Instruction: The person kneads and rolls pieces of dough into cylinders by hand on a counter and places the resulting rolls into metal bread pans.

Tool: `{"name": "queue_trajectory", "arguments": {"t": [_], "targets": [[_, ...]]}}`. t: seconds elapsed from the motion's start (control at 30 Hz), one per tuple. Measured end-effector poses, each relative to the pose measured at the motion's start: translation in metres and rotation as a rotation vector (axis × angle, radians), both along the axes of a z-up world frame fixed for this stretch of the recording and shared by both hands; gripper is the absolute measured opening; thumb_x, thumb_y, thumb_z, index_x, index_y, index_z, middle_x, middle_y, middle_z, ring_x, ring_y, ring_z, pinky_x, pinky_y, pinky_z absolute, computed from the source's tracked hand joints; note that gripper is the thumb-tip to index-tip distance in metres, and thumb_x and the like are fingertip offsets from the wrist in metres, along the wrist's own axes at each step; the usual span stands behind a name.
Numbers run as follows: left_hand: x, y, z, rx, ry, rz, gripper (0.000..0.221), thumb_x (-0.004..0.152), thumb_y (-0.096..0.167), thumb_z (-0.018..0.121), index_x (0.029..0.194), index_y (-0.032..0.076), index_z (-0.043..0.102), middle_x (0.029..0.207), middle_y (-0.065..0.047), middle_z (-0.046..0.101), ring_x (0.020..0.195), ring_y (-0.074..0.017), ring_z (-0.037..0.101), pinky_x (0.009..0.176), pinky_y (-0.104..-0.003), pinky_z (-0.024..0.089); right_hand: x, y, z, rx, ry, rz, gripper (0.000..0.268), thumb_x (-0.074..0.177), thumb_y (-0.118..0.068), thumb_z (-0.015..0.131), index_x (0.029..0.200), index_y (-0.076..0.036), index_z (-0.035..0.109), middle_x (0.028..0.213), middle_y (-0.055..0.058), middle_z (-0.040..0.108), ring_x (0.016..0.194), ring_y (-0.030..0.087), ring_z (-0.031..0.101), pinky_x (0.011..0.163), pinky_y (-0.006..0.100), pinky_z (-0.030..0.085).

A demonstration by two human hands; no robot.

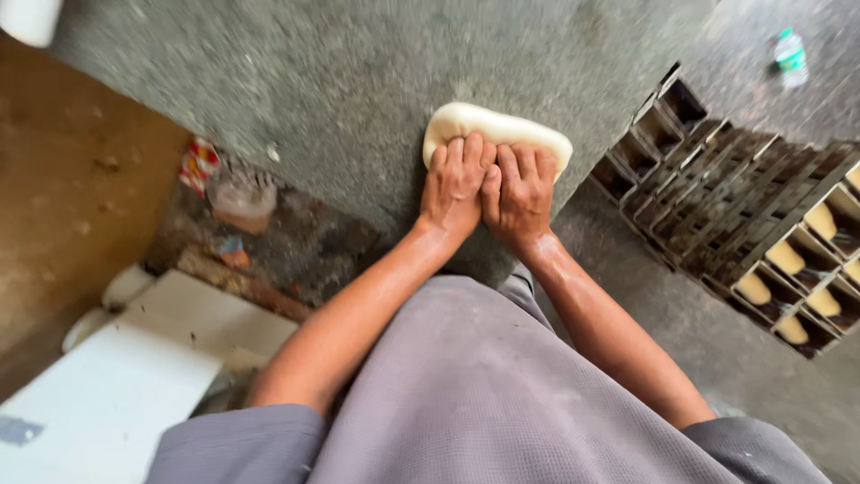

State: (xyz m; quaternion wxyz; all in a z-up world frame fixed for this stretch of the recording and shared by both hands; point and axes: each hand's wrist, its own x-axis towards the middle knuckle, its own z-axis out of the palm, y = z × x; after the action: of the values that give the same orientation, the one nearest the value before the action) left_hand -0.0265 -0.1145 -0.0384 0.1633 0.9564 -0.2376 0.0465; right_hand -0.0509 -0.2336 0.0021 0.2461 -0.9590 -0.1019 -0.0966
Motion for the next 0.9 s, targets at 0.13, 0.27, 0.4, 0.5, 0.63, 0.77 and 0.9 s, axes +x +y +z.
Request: {"name": "queue_trajectory", "arguments": {"t": [0.13, 0.27, 0.4, 0.5, 0.63, 0.77, 0.9], "targets": [[0.003, 0.005, 0.005, -0.093, 0.041, -0.014, 0.019, 0.087, 0.020, 0.062, 0.104, 0.012, 0.056, 0.103, -0.009, 0.053, 0.099, -0.0275, 0.056, 0.086, -0.041, 0.045, 0.005, 0.003, 0.019, 0.012, 0.020, -0.034, 0.021, 0.101, -0.015, 0.058, 0.112, 0.001, 0.068, 0.109, 0.020, 0.065, 0.103, 0.040, 0.055, 0.096, 0.053, 0.044], [0.024, 0.026, 0.034, -0.342, 0.499, -0.071, 0.037, 0.083, 0.022, 0.067, 0.110, -0.001, 0.056, 0.102, -0.023, 0.060, 0.097, -0.0433, 0.058, 0.084, -0.051, 0.047, 0.001, 0.001, 0.055, -0.011, 0.114, -0.004, 0.022, 0.106, -0.023, 0.062, 0.108, -0.005, 0.074, 0.106, 0.016, 0.070, 0.106, 0.038, 0.059, 0.097, 0.058, 0.037], [0.041, 0.044, 0.098, -0.082, 0.666, -0.307, 0.023, 0.097, 0.024, 0.057, 0.110, 0.006, 0.059, 0.102, -0.019, 0.069, 0.098, -0.0384, 0.065, 0.091, -0.054, 0.048, -0.020, -0.005, 0.116, 0.265, 0.413, -0.264, 0.029, 0.098, -0.028, 0.066, 0.115, -0.006, 0.072, 0.110, 0.017, 0.064, 0.106, 0.035, 0.061, 0.077, 0.041, 0.053], [0.049, 0.027, 0.103, -0.402, 0.180, -0.173, 0.021, 0.092, 0.021, 0.061, 0.094, 0.001, 0.061, 0.098, -0.020, 0.067, 0.095, -0.0400, 0.062, 0.085, -0.052, 0.049, -0.010, -0.001, 0.109, 0.082, 0.268, -0.353, 0.018, 0.098, -0.022, 0.069, 0.104, -0.005, 0.073, 0.097, 0.015, 0.069, 0.097, 0.033, 0.066, 0.085, 0.044, 0.052], [0.037, 0.012, 0.039, -0.384, -0.019, -0.111, 0.018, 0.090, 0.023, 0.061, 0.091, 0.005, 0.059, 0.092, -0.015, 0.064, 0.091, -0.0337, 0.062, 0.082, -0.048, 0.050, -0.006, 0.003, 0.043, -0.020, 0.177, -0.295, 0.013, 0.096, -0.015, 0.071, 0.098, -0.002, 0.070, 0.098, 0.019, 0.066, 0.096, 0.038, 0.063, 0.084, 0.047, 0.051], [-0.006, 0.014, -0.003, -0.272, -0.183, -0.069, 0.013, 0.085, 0.024, 0.063, 0.086, 0.012, 0.058, 0.084, -0.009, 0.059, 0.083, -0.0274, 0.058, 0.075, -0.047, 0.048, -0.029, 0.005, 0.016, -0.117, -0.028, -0.140, 0.006, 0.094, -0.005, 0.068, 0.098, -0.001, 0.065, 0.099, 0.019, 0.064, 0.097, 0.039, 0.062, 0.085, 0.046, 0.052], [-0.047, 0.014, -0.003, -0.151, -0.099, -0.034, 0.009, 0.092, 0.019, 0.060, 0.089, 0.011, 0.056, 0.087, -0.009, 0.057, 0.088, -0.0255, 0.058, 0.077, -0.040, 0.048, -0.043, 0.006, 0.017, -0.122, 0.031, -0.140, 0.010, 0.093, -0.001, 0.068, 0.103, -0.001, 0.065, 0.103, 0.017, 0.065, 0.099, 0.038, 0.062, 0.088, 0.045, 0.053]]}}
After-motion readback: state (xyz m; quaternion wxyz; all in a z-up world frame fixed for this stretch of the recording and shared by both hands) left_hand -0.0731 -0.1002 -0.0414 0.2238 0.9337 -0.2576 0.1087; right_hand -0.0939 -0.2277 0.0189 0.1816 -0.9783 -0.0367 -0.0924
